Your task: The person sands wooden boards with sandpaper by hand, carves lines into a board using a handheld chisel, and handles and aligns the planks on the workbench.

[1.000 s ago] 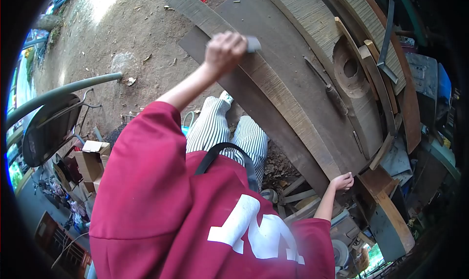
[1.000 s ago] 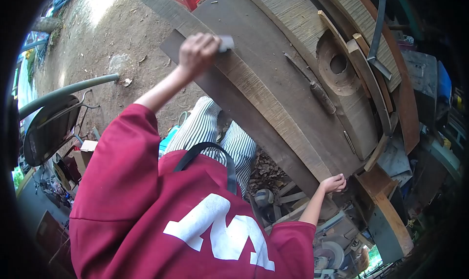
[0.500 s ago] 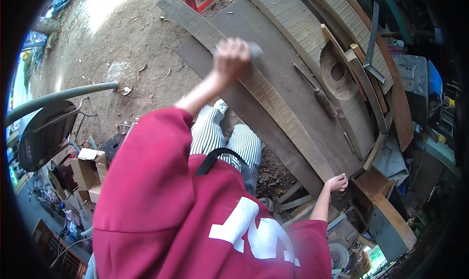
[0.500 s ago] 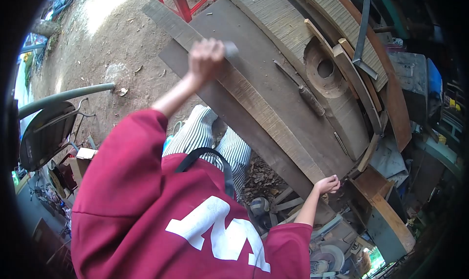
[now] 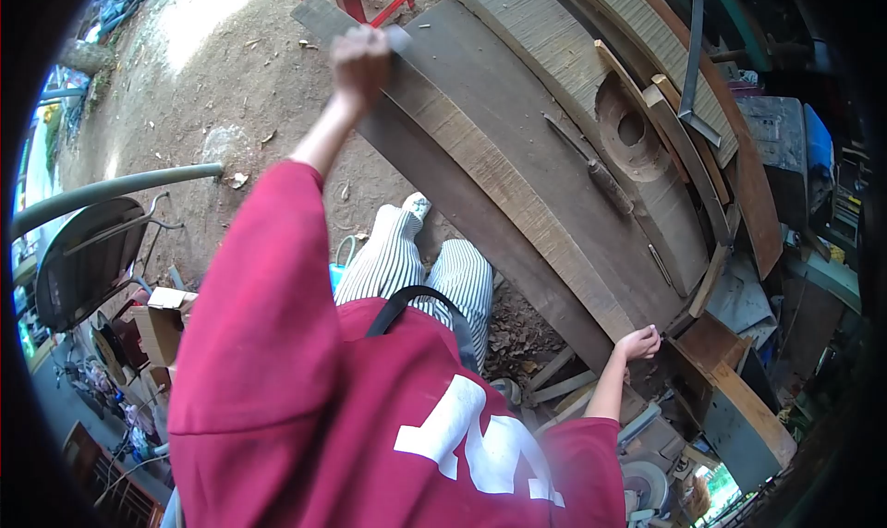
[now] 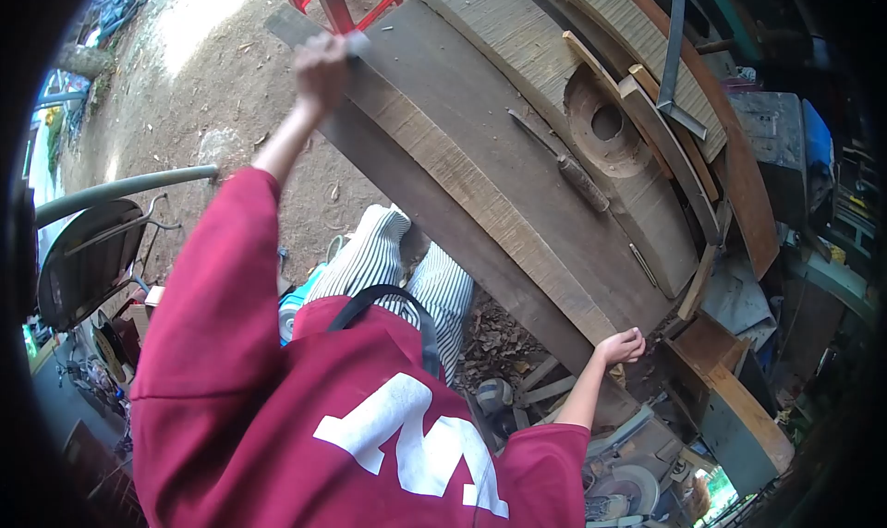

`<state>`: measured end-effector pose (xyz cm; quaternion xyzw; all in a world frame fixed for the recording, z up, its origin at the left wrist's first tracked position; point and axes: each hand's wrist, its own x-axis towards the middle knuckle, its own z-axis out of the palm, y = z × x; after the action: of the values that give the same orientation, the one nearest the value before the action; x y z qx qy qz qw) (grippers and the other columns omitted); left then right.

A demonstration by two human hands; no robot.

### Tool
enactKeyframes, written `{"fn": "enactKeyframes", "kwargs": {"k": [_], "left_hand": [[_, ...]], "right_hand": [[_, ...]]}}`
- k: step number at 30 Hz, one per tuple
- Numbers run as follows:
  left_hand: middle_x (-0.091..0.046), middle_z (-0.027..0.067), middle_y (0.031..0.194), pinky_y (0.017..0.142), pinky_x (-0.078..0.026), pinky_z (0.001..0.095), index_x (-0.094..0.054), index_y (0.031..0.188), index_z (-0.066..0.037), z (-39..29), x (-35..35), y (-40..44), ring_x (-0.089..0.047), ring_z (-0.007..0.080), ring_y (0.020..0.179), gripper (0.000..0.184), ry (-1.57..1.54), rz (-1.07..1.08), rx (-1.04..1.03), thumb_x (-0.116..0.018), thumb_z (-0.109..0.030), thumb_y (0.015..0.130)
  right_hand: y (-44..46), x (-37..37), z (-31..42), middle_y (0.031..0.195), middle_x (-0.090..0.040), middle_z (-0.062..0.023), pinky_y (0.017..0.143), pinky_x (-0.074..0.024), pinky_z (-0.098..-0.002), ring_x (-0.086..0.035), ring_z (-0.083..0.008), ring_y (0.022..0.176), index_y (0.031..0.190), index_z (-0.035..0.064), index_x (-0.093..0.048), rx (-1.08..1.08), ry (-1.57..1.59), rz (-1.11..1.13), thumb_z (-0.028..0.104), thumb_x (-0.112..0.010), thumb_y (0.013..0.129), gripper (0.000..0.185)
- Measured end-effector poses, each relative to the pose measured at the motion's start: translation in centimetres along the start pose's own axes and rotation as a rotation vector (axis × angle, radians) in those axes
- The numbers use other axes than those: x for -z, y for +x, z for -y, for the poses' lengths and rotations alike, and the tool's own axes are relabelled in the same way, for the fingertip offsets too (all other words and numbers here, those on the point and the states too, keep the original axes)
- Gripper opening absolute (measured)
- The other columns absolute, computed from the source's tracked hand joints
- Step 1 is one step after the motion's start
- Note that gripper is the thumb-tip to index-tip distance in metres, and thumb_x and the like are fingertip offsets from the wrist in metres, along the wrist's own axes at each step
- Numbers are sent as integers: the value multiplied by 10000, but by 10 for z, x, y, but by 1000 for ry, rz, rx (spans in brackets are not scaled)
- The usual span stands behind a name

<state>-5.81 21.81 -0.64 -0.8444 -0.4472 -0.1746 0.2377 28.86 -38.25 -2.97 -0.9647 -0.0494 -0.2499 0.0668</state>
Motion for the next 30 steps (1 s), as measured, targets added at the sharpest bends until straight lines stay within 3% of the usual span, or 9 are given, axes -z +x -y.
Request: {"fn": "enactKeyframes", "kwargs": {"k": [1, 5, 7, 11, 12, 16, 19, 22, 30], "left_hand": [[-498, 38, 671, 533, -394, 315, -544, 767, -115, -20, 10, -17, -513, 179, 619, 93, -133, -132, -60, -513, -121, 679], [-463, 2, 723, 591, -411, 297, -538, 828, -103, -95, 77, -80, -507, 129, 674, 196, -571, -200, -370, -543, -147, 638], [-482, -4, 784, 668, -393, 274, -558, 908, -99, -98, 89, -89, -498, 138, 741, 258, -744, -3, -408, -530, -172, 662], [-491, 10, 833, 721, -392, 316, -563, 925, -109, -87, 80, -84, -489, 175, 808, 268, -757, 17, -533, -525, -184, 670], [-522, 37, 969, 740, -393, 359, -563, 853, -91, -88, 75, -86, -490, 207, 866, 259, -791, 19, -538, -550, -192, 615], [-556, 10, 956, 778, -351, 413, -578, 958, -140, -94, 81, -97, -521, 194, 827, 236, -646, -109, -408, -573, -133, 721], [-547, 15, 907, 744, -353, 372, -571, 950, -103, -98, 71, -117, -511, 180, 785, 202, -589, -142, -394, -534, -147, 756], [-526, 29, 839, 710, -352, 359, -558, 938, -93, -100, 82, -109, -488, 200, 744, 229, -654, -98, -369, -524, -157, 721], [-507, 61, 868, 718, -348, 370, -522, 1010, -114, -101, 93, -112, -473, 247, 799, 321, -617, -43, -317, -551, -167, 695]], "right_hand": [[0, 2, 2, 1081, -507, -118, 900, -306, -404, -431, -284, 1036, 941, 71, -600, -11, 6, 20, 315, -462, 864, 290], [0, 6, 5, 1094, -505, -116, 889, -319, -406, -431, -301, 1028, 954, 72, -597, -9, -9, 32, 316, -450, 868, 298], [0, 5, 6, 1099, -504, -109, 873, -336, -400, -433, -300, 1023, 969, 74, -594, -19, -34, 39, 316, -445, 870, 301], [-3, 6, 10, 1065, -506, -104, 845, -350, -412, -451, -303, 979, 929, 79, -574, -15, -33, 43, 288, -468, 855, 246], [-4, 7, 14, 1060, -501, -105, 839, -353, -415, -453, -307, 969, 925, 80, -564, -19, -38, 44, 279, -473, 851, 231], [-8, 27, 36, 1092, -473, -115, 856, -350, -416, -439, -314, 993, 942, 75, -543, -53, 11, 52, 269, -480, 839, 229], [-13, 25, 36, 1168, -431, -122, 893, -332, -429, -394, -306, 1077, 998, 76, -534, -178, 84, 77, 298, -483, 832, 282], [-13, 28, 44, 1271, -341, -112, 920, -299, -460, -324, -296, 1166, 1104, 91, -486, -362, -78, 181, 359, -504, 810, 398], [-15, 31, 47, 1286, -325, -112, 942, -286, -423, -313, -294, 1172, 1120, 94, -481, -466, -36, 126, 344, -562, 762, 444]]}}
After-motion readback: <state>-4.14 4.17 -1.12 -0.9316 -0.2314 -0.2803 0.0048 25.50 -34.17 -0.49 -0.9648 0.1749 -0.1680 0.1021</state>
